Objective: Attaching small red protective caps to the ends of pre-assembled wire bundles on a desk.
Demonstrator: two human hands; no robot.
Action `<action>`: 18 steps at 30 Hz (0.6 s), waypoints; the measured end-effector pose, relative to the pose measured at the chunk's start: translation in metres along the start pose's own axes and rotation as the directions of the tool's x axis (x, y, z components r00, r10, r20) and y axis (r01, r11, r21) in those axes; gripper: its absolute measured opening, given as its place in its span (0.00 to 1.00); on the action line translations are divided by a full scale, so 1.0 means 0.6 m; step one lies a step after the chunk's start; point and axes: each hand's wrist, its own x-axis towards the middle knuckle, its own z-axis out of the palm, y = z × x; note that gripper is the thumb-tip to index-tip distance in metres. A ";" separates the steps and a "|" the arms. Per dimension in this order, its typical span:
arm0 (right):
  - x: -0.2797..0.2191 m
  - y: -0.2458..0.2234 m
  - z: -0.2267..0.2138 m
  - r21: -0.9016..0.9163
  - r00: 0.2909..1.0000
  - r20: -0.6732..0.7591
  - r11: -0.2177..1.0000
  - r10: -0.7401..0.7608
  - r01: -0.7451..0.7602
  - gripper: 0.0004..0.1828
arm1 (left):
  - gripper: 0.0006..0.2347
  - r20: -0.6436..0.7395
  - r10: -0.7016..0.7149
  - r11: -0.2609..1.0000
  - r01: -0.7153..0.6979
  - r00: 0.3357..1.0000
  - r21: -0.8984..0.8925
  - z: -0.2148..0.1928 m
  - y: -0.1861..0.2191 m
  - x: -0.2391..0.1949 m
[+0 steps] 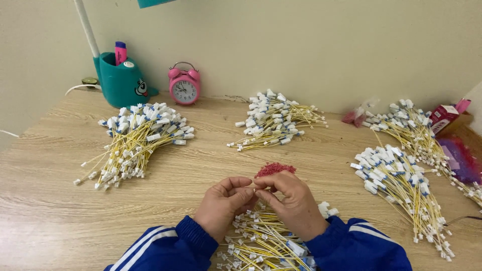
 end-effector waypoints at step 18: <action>-0.004 0.000 -0.002 -0.015 0.993 0.120 1.000 -0.003 0.005 0.05 | 0.08 0.021 0.023 0.999 -0.024 1.000 0.032 -0.007 -0.007 0.006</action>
